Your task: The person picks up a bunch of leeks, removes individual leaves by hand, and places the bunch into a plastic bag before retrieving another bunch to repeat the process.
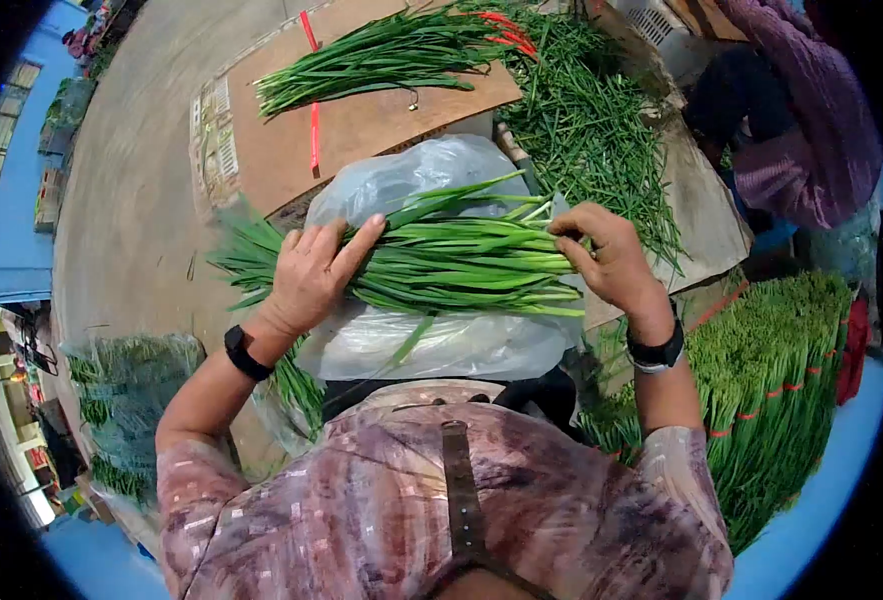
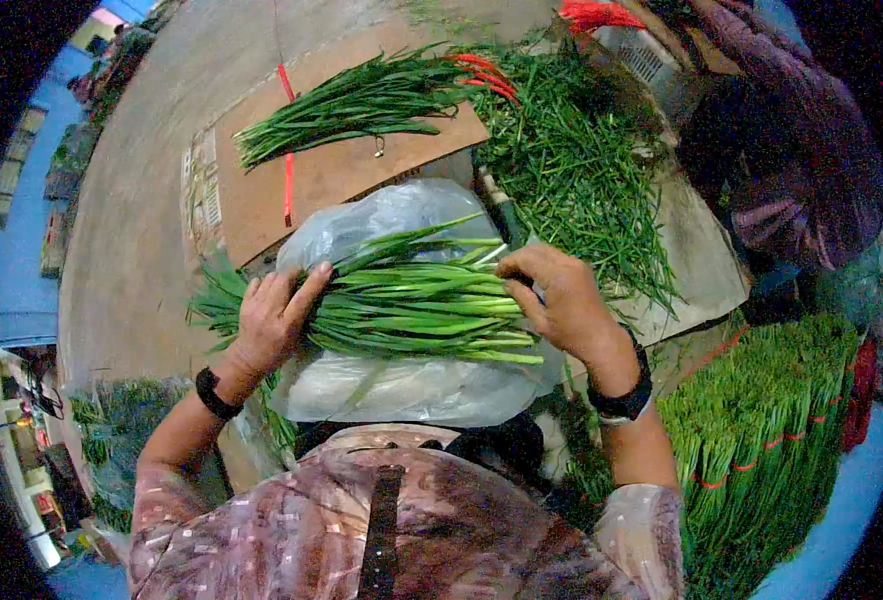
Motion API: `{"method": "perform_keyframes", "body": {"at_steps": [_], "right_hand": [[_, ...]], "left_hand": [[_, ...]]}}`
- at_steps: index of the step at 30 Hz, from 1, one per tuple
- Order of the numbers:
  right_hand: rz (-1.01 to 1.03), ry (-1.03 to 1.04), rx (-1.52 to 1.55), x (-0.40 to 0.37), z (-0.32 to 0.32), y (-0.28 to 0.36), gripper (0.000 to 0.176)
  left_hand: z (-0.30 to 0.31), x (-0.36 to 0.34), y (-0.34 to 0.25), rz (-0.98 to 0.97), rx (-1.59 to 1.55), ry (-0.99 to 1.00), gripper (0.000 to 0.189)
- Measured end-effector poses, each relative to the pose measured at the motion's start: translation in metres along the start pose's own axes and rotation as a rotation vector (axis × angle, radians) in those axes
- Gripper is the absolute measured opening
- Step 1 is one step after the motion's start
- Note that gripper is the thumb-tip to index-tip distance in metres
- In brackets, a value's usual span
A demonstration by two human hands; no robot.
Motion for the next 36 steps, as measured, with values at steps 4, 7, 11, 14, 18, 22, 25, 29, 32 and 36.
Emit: {"method": "perform_keyframes", "body": {"at_steps": [4,7,11,14,18,22,25,29,32,36], "right_hand": [[-0.111,-0.026,-0.222,0.018,0.022,-0.04,0.015],[-0.361,0.087,-0.471,0.027,0.038,-0.068,0.026],[0.251,0.005,-0.327,0.063,0.008,0.037,0.055],[0.45,0.129,-0.102,0.087,-0.052,0.093,0.085],[0.371,0.345,0.031,0.094,-0.092,0.115,0.098],[0.262,0.322,0.059,0.105,-0.078,0.117,0.081],[0.244,0.135,0.152,0.118,-0.057,0.114,0.052],[0.094,0.198,0.331,0.124,-0.016,0.091,0.039],[-0.081,0.138,0.482,0.115,0.027,0.052,0.04],[-0.273,-0.087,0.841,0.088,0.08,-0.021,0.044]], "left_hand": [[0.005,0.002,-0.004,-0.028,0.025,0.014,0.053],[0.005,0.0,-0.005,-0.008,0.061,0.037,0.054],[0.005,0.003,-0.002,-0.011,0.076,0.108,0.054],[0.02,0.014,0.003,-0.041,0.059,0.048,0.05],[0.05,0.05,0.009,-0.032,0.16,0.207,0.032],[0.07,0.09,0.004,-0.064,0.169,0.341,0.026],[0.081,0.119,-0.001,-0.202,0.179,0.245,0.024],[0.113,0.156,-0.023,-0.58,0.377,-0.127,0.034],[0.145,0.174,-0.04,-0.609,0.506,-0.234,0.064],[0.184,0.17,-0.042,-0.683,0.091,-0.39,0.062]]}}
Point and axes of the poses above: each hand's wrist, its own x-axis towards the middle knuckle, its own z-axis out of the back of the hand, y = z × x, the point moved 8 cm from there along x, towards the middle knuckle, and after that the axes turned 4 degrees about -x, right-handed, at the moved point
